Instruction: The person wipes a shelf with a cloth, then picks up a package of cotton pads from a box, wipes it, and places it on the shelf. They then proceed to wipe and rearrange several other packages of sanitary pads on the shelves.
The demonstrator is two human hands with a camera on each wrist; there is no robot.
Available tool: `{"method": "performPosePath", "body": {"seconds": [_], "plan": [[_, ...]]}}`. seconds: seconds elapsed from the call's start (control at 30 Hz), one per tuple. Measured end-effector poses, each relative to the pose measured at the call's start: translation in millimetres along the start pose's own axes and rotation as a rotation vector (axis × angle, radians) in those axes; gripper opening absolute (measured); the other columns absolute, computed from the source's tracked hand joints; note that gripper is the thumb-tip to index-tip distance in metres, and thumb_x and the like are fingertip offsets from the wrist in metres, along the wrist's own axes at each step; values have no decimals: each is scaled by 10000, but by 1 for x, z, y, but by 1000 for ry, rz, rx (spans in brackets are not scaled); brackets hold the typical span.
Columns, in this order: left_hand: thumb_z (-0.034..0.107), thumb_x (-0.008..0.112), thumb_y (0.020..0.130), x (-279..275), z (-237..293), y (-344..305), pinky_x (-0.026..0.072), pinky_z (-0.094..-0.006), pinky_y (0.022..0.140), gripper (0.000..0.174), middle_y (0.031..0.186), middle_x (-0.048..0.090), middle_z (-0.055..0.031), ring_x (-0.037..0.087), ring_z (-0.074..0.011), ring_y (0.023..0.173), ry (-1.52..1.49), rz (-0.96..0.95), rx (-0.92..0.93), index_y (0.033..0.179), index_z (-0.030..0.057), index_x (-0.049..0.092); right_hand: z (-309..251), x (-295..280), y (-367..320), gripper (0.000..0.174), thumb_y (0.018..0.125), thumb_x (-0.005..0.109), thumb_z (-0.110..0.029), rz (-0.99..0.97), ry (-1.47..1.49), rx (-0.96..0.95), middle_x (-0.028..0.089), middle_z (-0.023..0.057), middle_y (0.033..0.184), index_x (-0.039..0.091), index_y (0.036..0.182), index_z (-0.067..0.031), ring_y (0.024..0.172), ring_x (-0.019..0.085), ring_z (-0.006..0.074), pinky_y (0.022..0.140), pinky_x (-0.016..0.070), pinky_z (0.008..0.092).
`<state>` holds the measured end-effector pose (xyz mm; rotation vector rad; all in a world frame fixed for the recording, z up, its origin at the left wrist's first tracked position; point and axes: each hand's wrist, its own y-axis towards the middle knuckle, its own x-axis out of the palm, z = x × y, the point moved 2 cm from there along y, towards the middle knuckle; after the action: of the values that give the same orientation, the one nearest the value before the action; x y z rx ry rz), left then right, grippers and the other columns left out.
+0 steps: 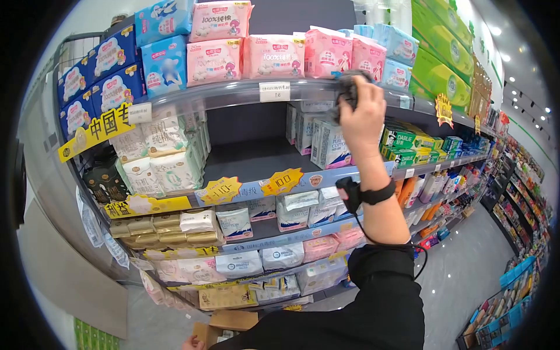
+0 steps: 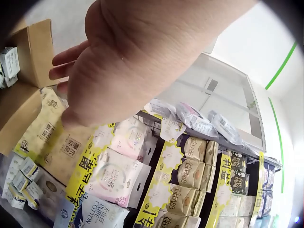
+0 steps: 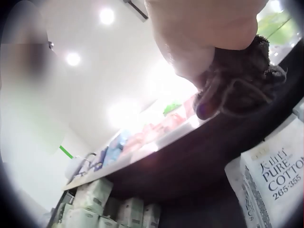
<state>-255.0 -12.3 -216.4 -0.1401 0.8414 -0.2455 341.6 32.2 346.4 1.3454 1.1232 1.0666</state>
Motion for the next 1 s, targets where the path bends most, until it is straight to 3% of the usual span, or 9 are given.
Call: {"method": "performPosePath", "body": {"seconds": [0.2,0.33,0.5,0.73,0.83,0.87,0.9,0.93,1.0], "plan": [[344,620,877,2,-7,-4,493,-468,809,512,1003,642,-264,618,-392,917,86,-41,56,1286,52,521,-114,21,-14,485,687,677,5,-144,331,-245,554,126,1072,587,1150,-106,982,509,348,863,437,430],[370,607,880,2,-6,14,487,-491,836,542,1023,638,-289,617,-429,953,141,-86,122,1312,61,501,-119,20,-8,496,684,654,32,-198,348,-269,552,124,1064,586,1154,-110,954,511,343,857,450,425],[359,601,882,7,22,10,502,-503,794,493,1010,656,-267,626,-443,941,187,-243,46,1300,109,528,-41,1,-7,494,690,653,49,-186,167,-164,574,145,1087,608,1163,-86,1029,561,353,908,452,399],[293,604,883,19,36,7,499,-493,773,456,973,663,-260,637,-423,940,152,-131,85,1286,93,535,90,-24,12,429,750,662,-39,-161,42,62,582,137,1080,603,1171,-97,1020,564,361,889,458,412],[323,603,887,42,43,23,510,-467,817,489,1041,661,-247,643,-387,986,112,-189,-33,1304,82,518,150,-36,12,421,767,666,-63,-117,-77,88,587,135,1101,602,1182,-92,1019,572,356,885,466,413],[291,636,882,72,23,27,511,-405,736,415,946,663,-192,633,-298,862,-420,-242,-220,1217,54,574,169,-37,11,420,772,666,-67,-101,-115,94,588,134,1106,601,1186,-85,1020,574,352,884,468,409],[258,669,878,125,-42,58,513,-343,655,347,851,665,-137,624,-209,739,-955,-278,-402,1131,25,629,179,-40,12,422,775,668,-72,-101,-71,111,588,134,1109,599,1191,-77,1017,577,350,878,472,404],[258,669,878,112,11,39,513,-343,655,347,851,665,-137,624,-209,739,-965,-270,-410,1131,25,629,184,-42,13,424,777,670,-76,-101,-29,130,588,133,1112,596,1195,-69,1015,580,348,873,475,399],[281,649,889,64,120,1,509,-354,630,320,808,674,-127,628,-203,702,-124,-24,148,1092,33,644,173,-43,12,419,777,670,-75,-106,-14,128,586,138,1096,596,1189,-58,1003,583,346,858,478,390]]}}
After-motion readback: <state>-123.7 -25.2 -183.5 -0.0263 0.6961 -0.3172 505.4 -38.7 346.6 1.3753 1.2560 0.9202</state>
